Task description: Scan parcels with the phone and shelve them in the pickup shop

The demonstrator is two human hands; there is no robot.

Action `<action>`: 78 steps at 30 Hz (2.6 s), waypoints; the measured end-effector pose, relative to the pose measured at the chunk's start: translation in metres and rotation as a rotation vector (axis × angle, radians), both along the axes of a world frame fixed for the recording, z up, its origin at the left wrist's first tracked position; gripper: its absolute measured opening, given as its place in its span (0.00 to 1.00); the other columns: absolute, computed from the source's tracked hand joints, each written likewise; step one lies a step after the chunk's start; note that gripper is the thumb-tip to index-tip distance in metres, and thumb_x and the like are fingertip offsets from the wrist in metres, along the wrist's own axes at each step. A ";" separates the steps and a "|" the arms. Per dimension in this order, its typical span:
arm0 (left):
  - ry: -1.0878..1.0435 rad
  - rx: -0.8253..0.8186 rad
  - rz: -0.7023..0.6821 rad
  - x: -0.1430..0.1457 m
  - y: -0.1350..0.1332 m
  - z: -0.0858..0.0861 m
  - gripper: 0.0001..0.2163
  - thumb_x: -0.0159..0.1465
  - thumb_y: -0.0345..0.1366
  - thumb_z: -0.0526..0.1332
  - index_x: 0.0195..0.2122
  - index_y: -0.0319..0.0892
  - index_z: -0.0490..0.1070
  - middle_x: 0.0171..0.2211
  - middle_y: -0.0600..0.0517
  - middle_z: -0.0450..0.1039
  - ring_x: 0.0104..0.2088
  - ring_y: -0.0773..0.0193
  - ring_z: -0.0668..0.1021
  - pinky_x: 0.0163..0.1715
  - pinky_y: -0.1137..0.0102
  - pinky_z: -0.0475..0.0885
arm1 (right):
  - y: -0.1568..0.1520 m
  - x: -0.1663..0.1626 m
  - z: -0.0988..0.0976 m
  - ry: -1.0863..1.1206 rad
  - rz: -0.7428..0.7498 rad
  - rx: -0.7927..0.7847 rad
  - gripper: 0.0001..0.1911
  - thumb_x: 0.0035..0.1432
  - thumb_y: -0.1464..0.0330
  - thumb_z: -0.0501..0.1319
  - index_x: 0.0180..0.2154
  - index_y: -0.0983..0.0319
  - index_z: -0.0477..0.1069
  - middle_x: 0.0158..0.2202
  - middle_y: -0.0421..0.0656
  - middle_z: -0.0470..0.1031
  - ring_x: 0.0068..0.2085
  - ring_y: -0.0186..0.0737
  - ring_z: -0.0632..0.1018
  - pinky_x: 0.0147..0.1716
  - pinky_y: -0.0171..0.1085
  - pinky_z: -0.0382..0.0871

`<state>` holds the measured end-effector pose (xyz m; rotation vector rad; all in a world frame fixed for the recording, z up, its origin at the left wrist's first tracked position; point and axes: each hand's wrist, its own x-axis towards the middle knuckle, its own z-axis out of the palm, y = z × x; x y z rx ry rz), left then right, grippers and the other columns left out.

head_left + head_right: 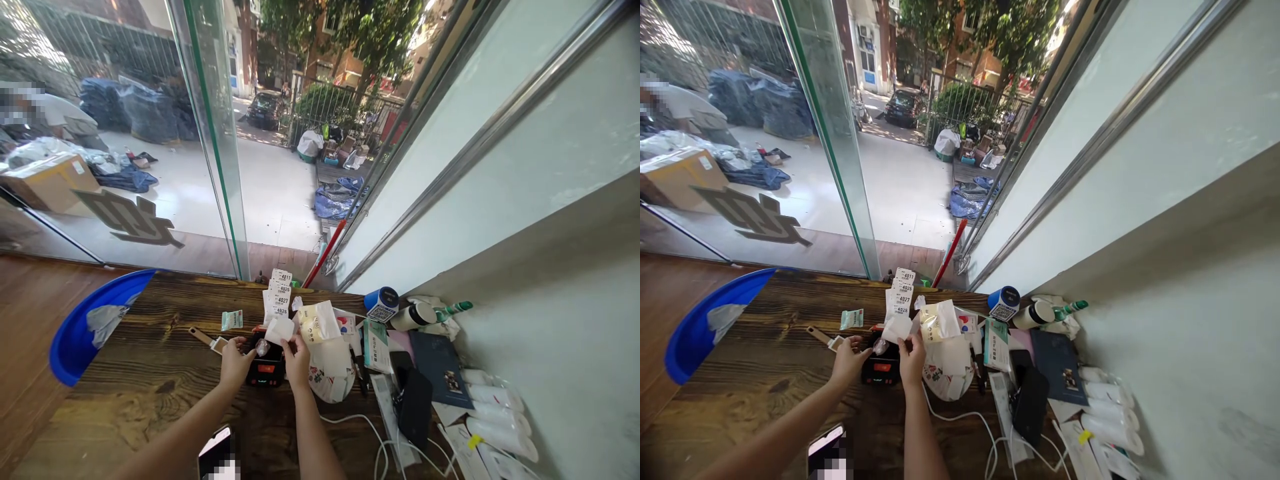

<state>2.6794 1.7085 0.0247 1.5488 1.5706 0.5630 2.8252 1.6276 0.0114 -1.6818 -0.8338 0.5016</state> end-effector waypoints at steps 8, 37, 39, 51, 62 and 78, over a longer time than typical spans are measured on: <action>0.053 0.294 -0.507 0.021 0.018 0.036 0.22 0.57 0.28 0.55 0.54 0.41 0.66 0.56 0.46 0.67 0.59 0.54 0.65 0.59 0.58 0.59 | 0.011 0.009 0.002 0.068 0.040 0.090 0.14 0.62 0.59 0.59 0.34 0.64 0.69 0.31 0.40 0.70 0.32 0.37 0.73 0.33 0.39 0.72; -0.195 0.157 -0.664 0.004 0.013 0.072 0.16 0.62 0.43 0.54 0.45 0.43 0.74 0.48 0.42 0.70 0.53 0.51 0.67 0.57 0.56 0.59 | 0.004 0.012 0.044 0.773 0.057 0.296 0.14 0.55 0.60 0.65 0.36 0.64 0.69 0.36 0.43 0.75 0.39 0.41 0.76 0.40 0.45 0.73; -0.278 0.064 -0.583 0.019 0.013 0.080 0.22 0.61 0.47 0.54 0.53 0.42 0.68 0.55 0.42 0.66 0.57 0.53 0.65 0.59 0.58 0.57 | 0.000 0.006 0.046 0.745 0.105 0.280 0.17 0.54 0.57 0.65 0.38 0.64 0.69 0.38 0.44 0.75 0.41 0.43 0.76 0.43 0.47 0.72; -0.384 -0.469 -0.454 0.033 0.020 0.077 0.28 0.43 0.59 0.61 0.33 0.37 0.72 0.29 0.46 0.75 0.26 0.61 0.73 0.28 0.67 0.67 | -0.037 -0.032 0.069 0.305 0.304 0.076 0.17 0.50 0.56 0.67 0.24 0.62 0.70 0.26 0.41 0.71 0.27 0.37 0.71 0.25 0.34 0.65; -0.187 -0.126 -0.723 -0.010 0.003 0.119 0.14 0.55 0.46 0.61 0.21 0.41 0.66 0.20 0.56 0.66 0.26 0.67 0.64 0.28 0.71 0.58 | -0.001 0.008 0.156 -0.261 0.653 0.041 0.05 0.60 0.66 0.59 0.34 0.55 0.74 0.33 0.40 0.75 0.40 0.44 0.74 0.52 0.47 0.60; -0.174 -0.107 -0.846 -0.022 -0.024 0.157 0.20 0.63 0.51 0.49 0.20 0.42 0.55 0.21 0.57 0.51 0.24 0.69 0.56 0.25 0.72 0.53 | -0.024 0.001 0.168 -0.239 0.751 0.114 0.14 0.66 0.64 0.52 0.29 0.59 0.69 0.27 0.39 0.69 0.33 0.39 0.70 0.35 0.38 0.61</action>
